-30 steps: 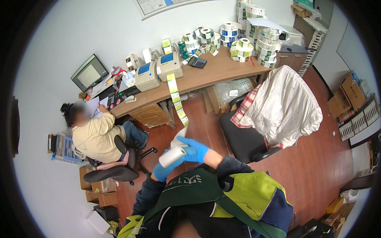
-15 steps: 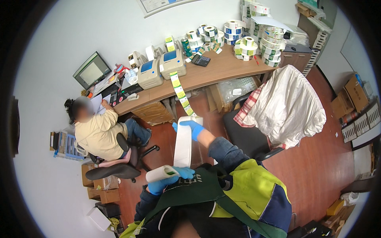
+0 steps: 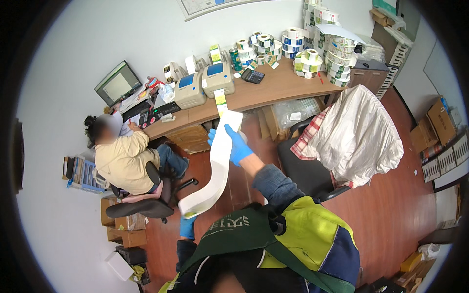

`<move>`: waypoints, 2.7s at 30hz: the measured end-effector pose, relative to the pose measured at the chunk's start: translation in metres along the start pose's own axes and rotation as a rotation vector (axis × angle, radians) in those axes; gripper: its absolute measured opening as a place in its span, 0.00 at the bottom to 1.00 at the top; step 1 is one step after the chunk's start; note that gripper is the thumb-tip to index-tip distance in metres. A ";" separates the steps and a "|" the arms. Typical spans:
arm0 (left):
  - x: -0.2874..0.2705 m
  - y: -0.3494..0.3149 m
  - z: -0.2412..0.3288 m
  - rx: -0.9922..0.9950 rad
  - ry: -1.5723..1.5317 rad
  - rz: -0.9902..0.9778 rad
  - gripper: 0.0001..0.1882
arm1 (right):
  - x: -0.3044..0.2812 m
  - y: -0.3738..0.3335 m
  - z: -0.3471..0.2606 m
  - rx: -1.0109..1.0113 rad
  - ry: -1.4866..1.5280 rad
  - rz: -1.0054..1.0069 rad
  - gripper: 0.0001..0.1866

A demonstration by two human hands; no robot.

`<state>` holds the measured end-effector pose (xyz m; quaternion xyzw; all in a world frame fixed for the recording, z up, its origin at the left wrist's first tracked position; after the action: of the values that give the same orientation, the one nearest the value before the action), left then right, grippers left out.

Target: The person holds and rolls up a strip of printed labels by hand, then places the roll into a compartment in a white storage cabinet.

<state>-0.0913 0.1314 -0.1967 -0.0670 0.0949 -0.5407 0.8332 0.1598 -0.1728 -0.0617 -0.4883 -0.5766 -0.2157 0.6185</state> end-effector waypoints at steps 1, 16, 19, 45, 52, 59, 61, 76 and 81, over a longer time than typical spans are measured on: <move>-0.002 -0.004 -0.012 -0.062 -0.052 -0.005 0.23 | 0.003 -0.003 -0.001 -0.030 -0.026 -0.016 0.25; 0.141 -0.050 0.249 0.952 0.330 0.114 0.24 | -0.022 -0.074 0.084 0.053 -0.795 -0.060 0.26; 0.165 -0.043 0.264 1.173 0.519 0.091 0.28 | -0.028 -0.091 0.095 -0.062 -0.874 -0.215 0.30; 0.148 -0.006 0.187 -0.156 -0.411 -0.748 0.49 | -0.010 -0.121 0.103 0.189 -1.167 -0.587 0.20; 0.157 -0.012 0.191 -0.010 -0.222 -0.849 0.42 | -0.024 -0.106 0.107 0.099 -1.203 -0.576 0.18; 0.157 -0.018 0.202 -0.083 -0.148 -0.601 0.23 | -0.016 -0.100 0.097 -0.228 -1.331 -0.487 0.17; 0.156 -0.010 0.188 0.033 -0.135 -0.564 0.20 | -0.027 -0.084 0.095 -0.391 -1.394 -0.390 0.18; 0.164 -0.036 0.216 0.550 0.203 -0.447 0.16 | -0.036 -0.116 0.096 0.542 -0.191 -0.161 0.27; 0.177 -0.065 0.212 0.352 -0.015 -0.591 0.17 | -0.034 -0.098 0.081 0.456 -0.073 0.023 0.17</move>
<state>-0.0300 -0.0554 0.0082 0.0492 -0.0296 -0.7663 0.6399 0.0296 -0.1559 -0.0704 -0.3500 -0.6268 -0.0550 0.6940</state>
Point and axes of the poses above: each hand's wrist, its own y-axis towards the middle knuckle, its own x-axis out of the palm, z = x × y, the point moved 4 cm from there along y, towards the middle knuckle, and after that the axes turned 12 degrees about z, right-handed, at the moved point
